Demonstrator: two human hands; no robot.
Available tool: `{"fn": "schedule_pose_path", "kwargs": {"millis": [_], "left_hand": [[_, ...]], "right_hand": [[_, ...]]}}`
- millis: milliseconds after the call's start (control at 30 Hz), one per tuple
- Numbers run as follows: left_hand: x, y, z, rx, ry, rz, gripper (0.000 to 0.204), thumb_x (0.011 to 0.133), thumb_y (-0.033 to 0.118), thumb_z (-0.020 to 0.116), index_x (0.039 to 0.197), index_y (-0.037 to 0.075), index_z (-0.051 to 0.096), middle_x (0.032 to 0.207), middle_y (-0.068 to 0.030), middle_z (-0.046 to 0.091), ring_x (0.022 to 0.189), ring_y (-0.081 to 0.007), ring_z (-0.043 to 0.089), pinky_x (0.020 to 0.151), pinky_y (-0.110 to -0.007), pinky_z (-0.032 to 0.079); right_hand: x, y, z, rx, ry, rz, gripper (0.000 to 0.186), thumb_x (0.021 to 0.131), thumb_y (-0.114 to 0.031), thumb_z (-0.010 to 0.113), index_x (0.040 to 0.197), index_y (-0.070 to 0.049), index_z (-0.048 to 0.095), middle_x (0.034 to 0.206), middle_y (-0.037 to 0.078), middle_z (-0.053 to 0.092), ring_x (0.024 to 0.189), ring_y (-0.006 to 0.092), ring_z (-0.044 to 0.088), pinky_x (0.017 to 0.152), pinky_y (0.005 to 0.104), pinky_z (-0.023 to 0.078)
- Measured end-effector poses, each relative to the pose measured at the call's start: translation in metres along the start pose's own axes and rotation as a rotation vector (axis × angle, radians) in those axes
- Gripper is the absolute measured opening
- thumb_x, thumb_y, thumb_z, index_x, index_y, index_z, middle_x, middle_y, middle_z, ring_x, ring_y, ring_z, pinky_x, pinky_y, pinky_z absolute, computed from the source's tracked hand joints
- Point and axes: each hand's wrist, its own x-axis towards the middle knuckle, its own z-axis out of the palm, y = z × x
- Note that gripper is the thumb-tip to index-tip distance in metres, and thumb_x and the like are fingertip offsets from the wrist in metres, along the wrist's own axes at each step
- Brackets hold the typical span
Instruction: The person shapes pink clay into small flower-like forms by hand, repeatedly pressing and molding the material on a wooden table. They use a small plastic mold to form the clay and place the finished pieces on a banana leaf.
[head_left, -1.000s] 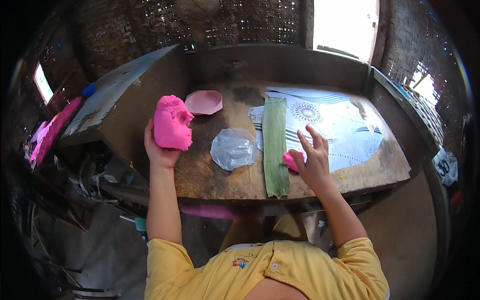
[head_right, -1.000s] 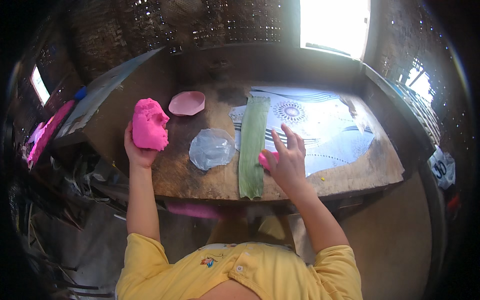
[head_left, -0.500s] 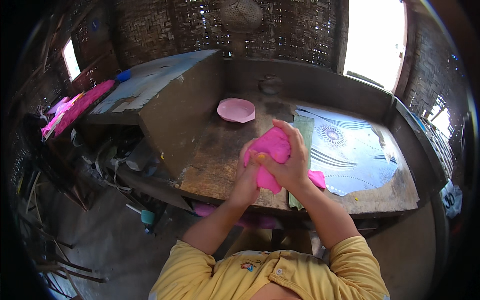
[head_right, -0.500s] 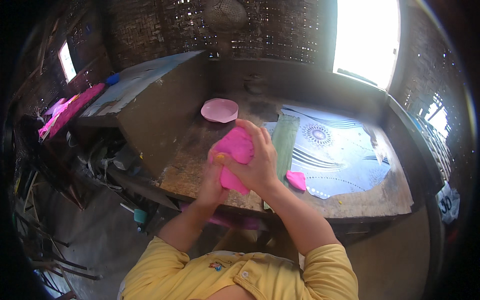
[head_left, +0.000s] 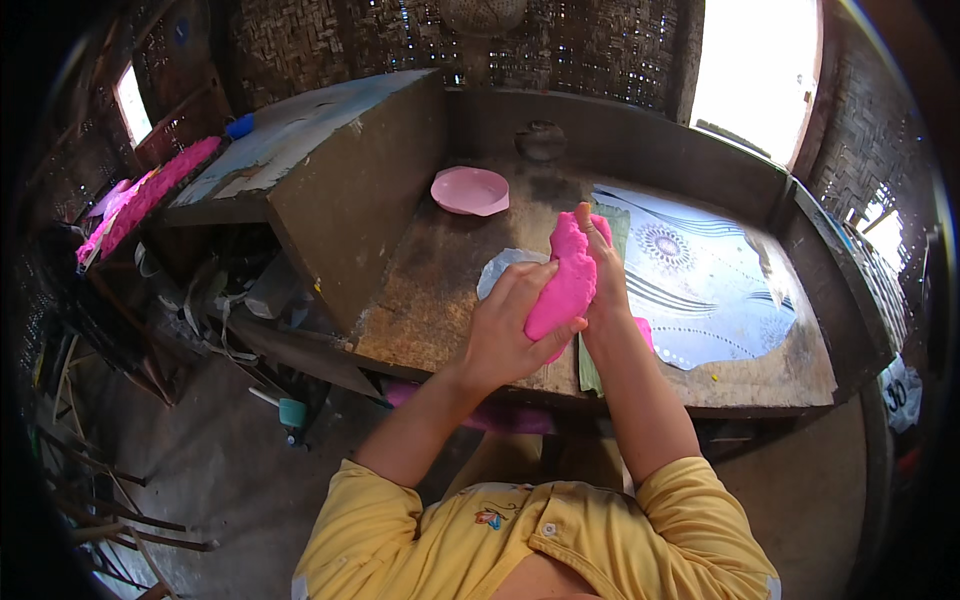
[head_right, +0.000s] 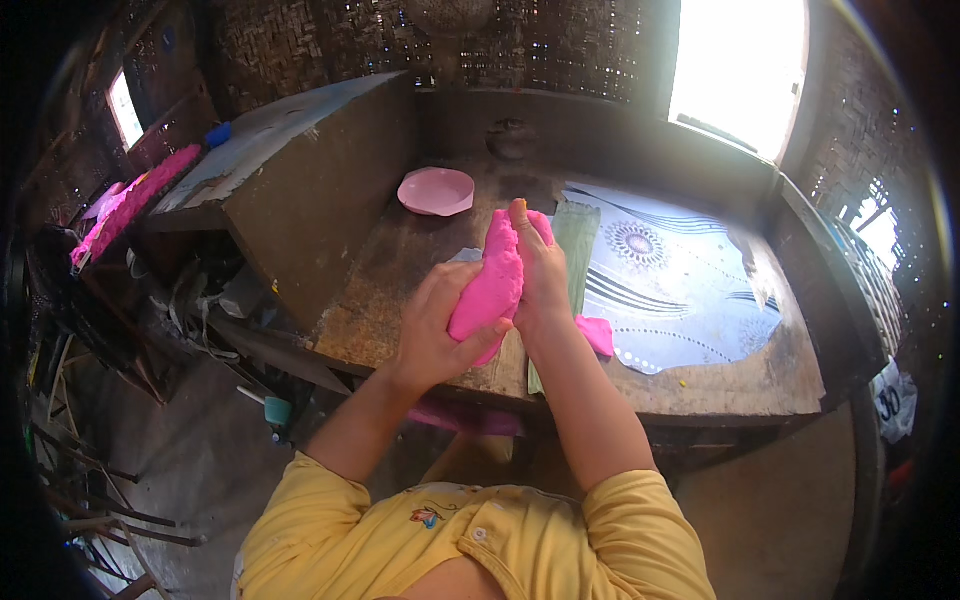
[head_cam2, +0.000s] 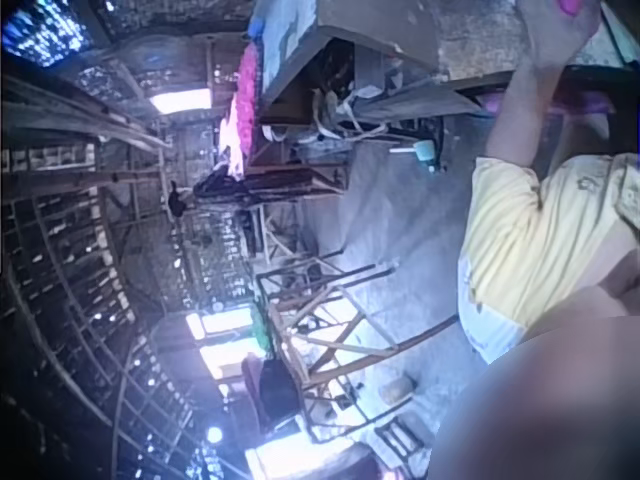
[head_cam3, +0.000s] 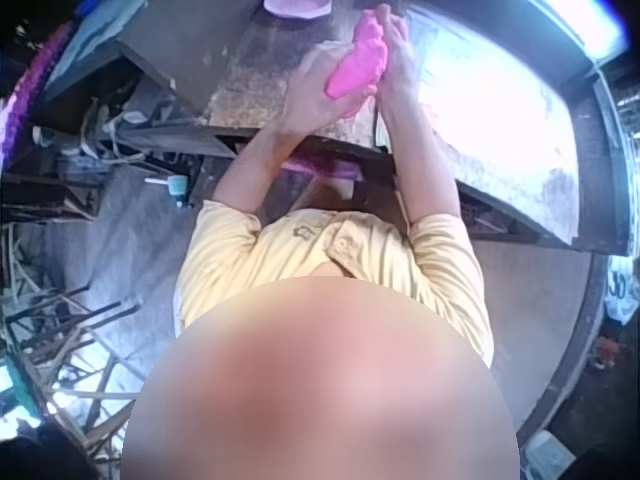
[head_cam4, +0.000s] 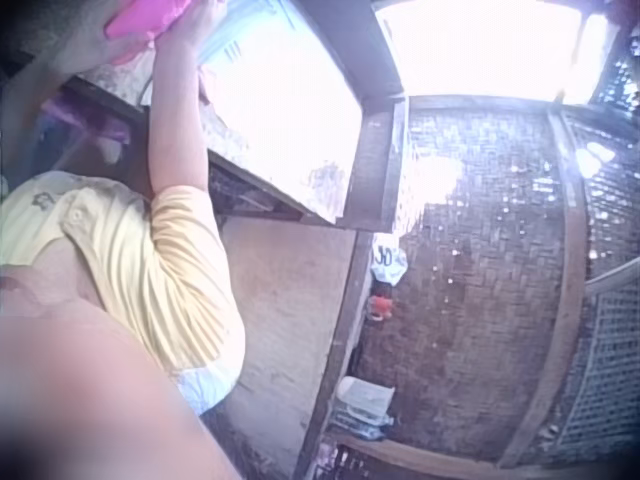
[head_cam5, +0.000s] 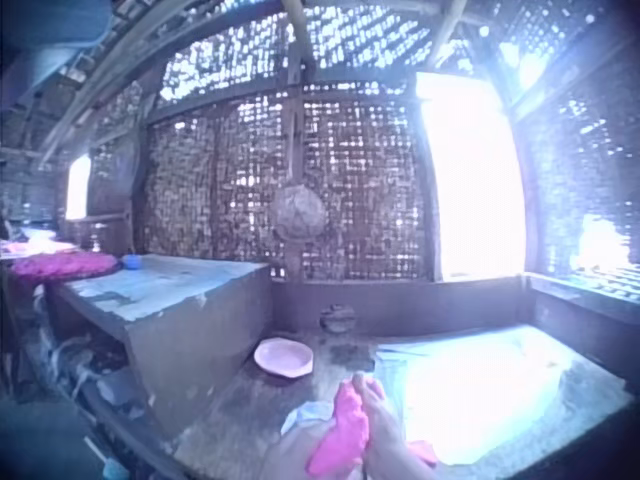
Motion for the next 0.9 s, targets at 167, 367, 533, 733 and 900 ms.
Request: {"fn": "schedule_pose_path", "kwargs": {"millis": [167,367,533,733,900], "left_hand": [[-0.002,-0.002,-0.001,0.172,-0.106,0.145,0.058,0.067,0.027,0.074,0.115,0.006,0.050,0.104,-0.0149,0.055,0.093,-0.0306,0.056,0.080,-0.038,0.047],[-0.019,0.020,-0.025,0.217,-0.079,0.501,0.057,0.068,0.030,0.071,0.119,0.012,0.051,0.107,-0.0107,0.056,0.094,-0.0248,0.059,0.078,-0.032,0.050],[-0.022,0.008,-0.046,0.452,-0.107,0.160,0.057,0.076,0.039,0.062,0.123,0.012,0.046,0.120,-0.0123,0.049,0.091,-0.0256,0.060,0.074,-0.036,0.051],[-0.005,-0.043,-0.061,0.616,-0.112,-0.306,0.063,0.071,0.040,0.067,0.123,0.011,0.045,0.127,-0.0112,0.045,0.106,-0.0268,0.052,0.086,-0.035,0.045],[0.002,-0.104,-0.066,0.974,-0.378,-0.483,0.078,0.060,0.047,0.073,0.126,0.017,0.044,0.138,-0.0102,0.029,0.110,-0.0315,0.046,0.093,-0.042,0.038]], "right_hand": [[0.029,0.020,-0.026,-0.042,0.101,0.096,0.024,0.084,-0.033,0.061,0.077,-0.015,0.046,0.063,-0.003,0.048,0.050,0.0075,0.046,0.042,0.0242,0.039],[0.054,-0.024,-0.050,0.249,0.239,-0.061,0.024,0.089,-0.033,0.049,0.088,-0.009,0.050,0.074,0.005,0.055,0.065,0.0170,0.054,0.060,0.0330,0.047],[0.023,-0.061,-0.070,0.176,-0.074,0.121,0.032,0.087,-0.020,0.053,0.115,-0.007,0.046,0.109,0.012,0.052,0.101,0.0248,0.051,0.083,0.0404,0.044],[-0.032,-0.085,-0.062,0.301,-0.075,-0.033,0.042,0.083,-0.033,0.059,0.115,-0.008,0.047,0.106,0.010,0.054,0.097,0.0208,0.052,0.076,0.0400,0.046],[-0.049,-0.079,-0.063,0.357,-0.387,0.093,0.054,0.083,-0.026,0.056,0.129,-0.007,0.036,0.133,0.017,0.035,0.121,0.0380,0.034,0.103,0.0571,0.019]]}}
